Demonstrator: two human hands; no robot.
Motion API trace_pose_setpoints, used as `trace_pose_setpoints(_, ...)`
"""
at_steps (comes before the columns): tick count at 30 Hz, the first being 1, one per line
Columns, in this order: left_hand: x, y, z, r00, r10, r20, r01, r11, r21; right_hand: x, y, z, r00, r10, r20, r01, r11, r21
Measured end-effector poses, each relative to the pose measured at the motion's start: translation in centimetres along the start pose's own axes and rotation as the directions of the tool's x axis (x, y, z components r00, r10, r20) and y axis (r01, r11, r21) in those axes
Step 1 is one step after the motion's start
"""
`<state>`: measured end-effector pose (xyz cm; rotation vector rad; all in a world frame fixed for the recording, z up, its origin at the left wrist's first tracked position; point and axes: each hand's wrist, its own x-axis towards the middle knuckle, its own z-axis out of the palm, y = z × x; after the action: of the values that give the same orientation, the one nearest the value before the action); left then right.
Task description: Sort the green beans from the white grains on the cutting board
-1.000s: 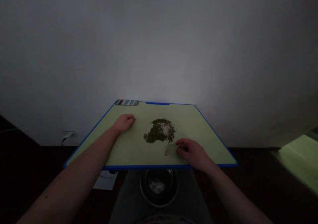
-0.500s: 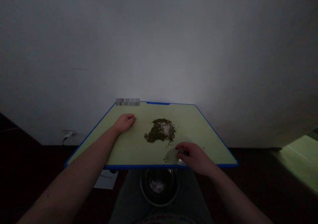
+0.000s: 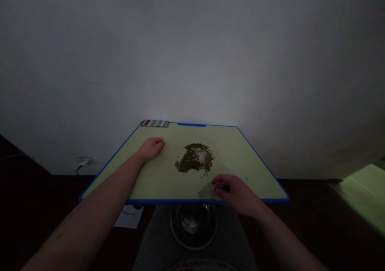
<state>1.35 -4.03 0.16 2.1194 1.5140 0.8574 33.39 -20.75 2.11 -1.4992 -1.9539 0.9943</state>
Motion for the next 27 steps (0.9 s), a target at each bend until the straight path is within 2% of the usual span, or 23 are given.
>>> trace_pose_setpoints(5,-0.2,0.0,0.0,1.0,-0.004,0.004,0.004,0.999,0.052,0.8,0.6,-0.4,0.997,0.004,-0.074,-0.008,0.999,-0.044)
trace_pose_setpoints(8,-0.2,0.1,0.0,1.0,-0.001,0.007,0.001,0.999,0.052,1.5,0.7,-0.3,0.997,-0.003,-0.08,-0.003,0.997,-0.082)
trace_pose_setpoints(19,0.0,0.1,0.1,1.0,-0.003,0.006,0.002,0.999,0.038,1.3,-0.1,0.2,1.0,-0.02,0.019,0.02,1.0,-0.007)
trace_pose_setpoints(27,0.1,0.2,0.1,1.0,-0.001,-0.001,0.001,0.999,0.045,0.6,-0.2,0.5,1.0,-0.007,0.022,0.006,1.0,0.014)
